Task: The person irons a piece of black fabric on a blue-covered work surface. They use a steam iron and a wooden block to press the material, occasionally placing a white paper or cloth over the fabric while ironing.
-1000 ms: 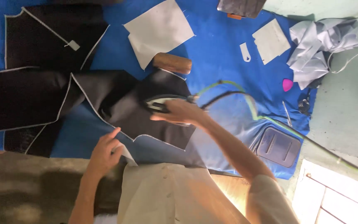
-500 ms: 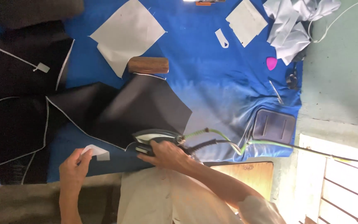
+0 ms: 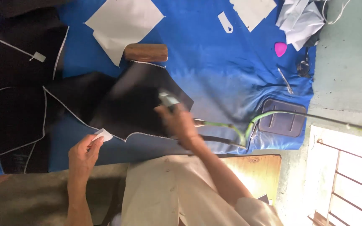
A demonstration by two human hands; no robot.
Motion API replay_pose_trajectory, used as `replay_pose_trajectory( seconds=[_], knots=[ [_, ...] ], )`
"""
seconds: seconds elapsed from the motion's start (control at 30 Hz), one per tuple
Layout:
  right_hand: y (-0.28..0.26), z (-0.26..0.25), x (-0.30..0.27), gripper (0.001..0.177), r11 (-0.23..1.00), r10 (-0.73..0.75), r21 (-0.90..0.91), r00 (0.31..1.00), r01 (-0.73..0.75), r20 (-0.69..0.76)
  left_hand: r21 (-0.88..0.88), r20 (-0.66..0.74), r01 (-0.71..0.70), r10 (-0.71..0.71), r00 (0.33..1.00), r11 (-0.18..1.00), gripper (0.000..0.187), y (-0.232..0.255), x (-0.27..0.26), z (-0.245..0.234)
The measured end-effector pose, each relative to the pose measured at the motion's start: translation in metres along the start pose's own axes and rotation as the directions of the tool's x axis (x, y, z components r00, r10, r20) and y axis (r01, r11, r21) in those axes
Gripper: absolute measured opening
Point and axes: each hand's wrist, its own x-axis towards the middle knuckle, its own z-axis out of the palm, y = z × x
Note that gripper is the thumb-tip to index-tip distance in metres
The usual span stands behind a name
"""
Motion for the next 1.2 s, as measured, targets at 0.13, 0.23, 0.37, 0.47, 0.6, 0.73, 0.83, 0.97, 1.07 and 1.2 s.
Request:
replay_pose_trajectory(
  seconds=[0.13,0.23,0.37,0.47,0.6,0.73,0.83,0.97,1.07,1.2],
  knots=[
    [0.058,-0.052,0.005,0.062,0.979,0.190,0.094,0.973,-0.179,-0.128,0.003,0.017,-0.067,0.067,0.998,0.998,0.024,0.025,-0.011,-0.001],
    [0.089,-0.093,0.005,0.062,0.988,0.150,-0.002,0.953,-0.156,-0.262,-0.008,0.107,-0.169,0.168,0.980,0.986,0.018,0.031,-0.013,0.019],
    [0.142,-0.098,0.035,0.054,0.767,-0.633,-0.554,0.241,0.323,-0.736,-0.277,0.373,-0.328,0.416,0.830,0.903,0.010,0.108,-0.022,0.047],
    [0.088,-0.061,-0.012,0.065,0.780,-0.623,-0.258,0.671,0.570,-0.402,-0.487,0.459,-0.359,0.584,0.670,0.796,0.014,0.139,-0.023,0.065],
    [0.065,-0.032,-0.050,0.091,0.795,-0.606,0.321,0.708,0.515,0.363,-0.399,0.522,-0.111,0.325,0.788,0.910,0.018,0.175,-0.002,0.039],
    [0.122,-0.004,-0.006,0.037,0.903,-0.400,0.323,0.830,0.284,0.389,-0.223,0.397,-0.193,0.270,0.877,0.955,0.024,0.078,0.036,0.075],
    [0.151,0.010,0.013,0.031,0.905,-0.373,0.341,0.860,0.255,0.347,-0.171,0.375,-0.111,0.169,0.911,0.979,0.031,0.037,0.052,0.102],
    [0.170,0.030,0.030,0.037,0.938,-0.240,0.293,0.956,0.184,0.169,-0.121,0.320,-0.010,0.048,0.946,0.993,0.037,0.026,0.042,0.129],
    [0.174,0.043,0.030,0.041,0.980,-0.170,0.114,0.984,0.163,0.055,-0.057,0.264,0.006,0.009,0.964,0.998,0.040,0.019,0.028,0.147],
    [0.188,0.063,0.031,0.031,0.978,-0.192,-0.098,0.980,0.186,-0.056,-0.022,0.223,-0.037,0.041,0.974,0.999,0.034,0.020,0.024,0.153]
  ],
)
